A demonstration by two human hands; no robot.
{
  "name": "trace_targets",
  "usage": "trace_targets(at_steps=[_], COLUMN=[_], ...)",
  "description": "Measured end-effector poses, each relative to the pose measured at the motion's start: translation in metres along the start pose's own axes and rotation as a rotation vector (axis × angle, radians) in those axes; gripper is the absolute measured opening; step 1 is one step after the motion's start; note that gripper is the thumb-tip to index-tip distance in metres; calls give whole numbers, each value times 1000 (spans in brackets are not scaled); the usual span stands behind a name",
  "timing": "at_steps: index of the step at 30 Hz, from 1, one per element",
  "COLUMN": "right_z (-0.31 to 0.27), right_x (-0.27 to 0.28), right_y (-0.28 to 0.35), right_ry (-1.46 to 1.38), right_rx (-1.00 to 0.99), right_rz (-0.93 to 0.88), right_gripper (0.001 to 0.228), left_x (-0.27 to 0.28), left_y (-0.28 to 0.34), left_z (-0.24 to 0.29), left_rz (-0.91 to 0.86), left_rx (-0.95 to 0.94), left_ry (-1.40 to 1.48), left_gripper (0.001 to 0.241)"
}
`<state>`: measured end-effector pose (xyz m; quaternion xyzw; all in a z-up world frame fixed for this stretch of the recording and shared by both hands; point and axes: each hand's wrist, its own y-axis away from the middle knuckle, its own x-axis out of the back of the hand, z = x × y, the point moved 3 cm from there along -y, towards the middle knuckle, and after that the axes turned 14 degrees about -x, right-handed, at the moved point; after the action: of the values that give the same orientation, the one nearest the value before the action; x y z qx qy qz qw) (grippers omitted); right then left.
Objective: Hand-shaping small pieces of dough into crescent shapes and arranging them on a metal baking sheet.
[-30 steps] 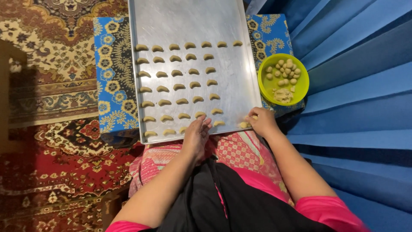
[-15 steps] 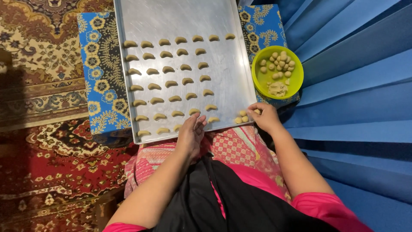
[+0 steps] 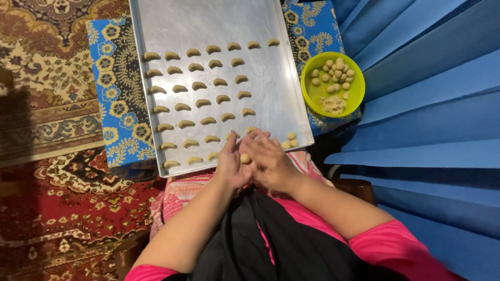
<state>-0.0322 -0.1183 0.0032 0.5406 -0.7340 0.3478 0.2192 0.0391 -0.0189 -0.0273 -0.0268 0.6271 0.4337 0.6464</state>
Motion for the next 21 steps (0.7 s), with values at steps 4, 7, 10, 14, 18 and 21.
trace_targets(at_steps=[4, 7, 10, 14, 18, 21], right_z=[5, -16, -22, 7, 1, 5], right_x=[1, -21, -22, -24, -23, -25], right_y=[-22, -24, -14, -37, -28, -26], right_ry=[39, 231, 141, 309, 301, 311], right_rx=[-68, -125, 238, -318, -329, -339], right_rz=[-162, -344, -165, -305, -274, -300], right_gripper=[101, 157, 123, 151, 136, 113], left_x=[5, -30, -22, -68, -18, -1], left_y=[4, 18, 16, 39, 22, 10], left_z=[-16, -8, -9, 0, -48, -20], left_rz=[15, 6, -231, -181, -931, -139], left_rx=[56, -93, -294, -103, -1264, 102], left_ry=[-53, -106, 59, -169, -106, -48], left_gripper=[71, 86, 79, 107, 118, 100])
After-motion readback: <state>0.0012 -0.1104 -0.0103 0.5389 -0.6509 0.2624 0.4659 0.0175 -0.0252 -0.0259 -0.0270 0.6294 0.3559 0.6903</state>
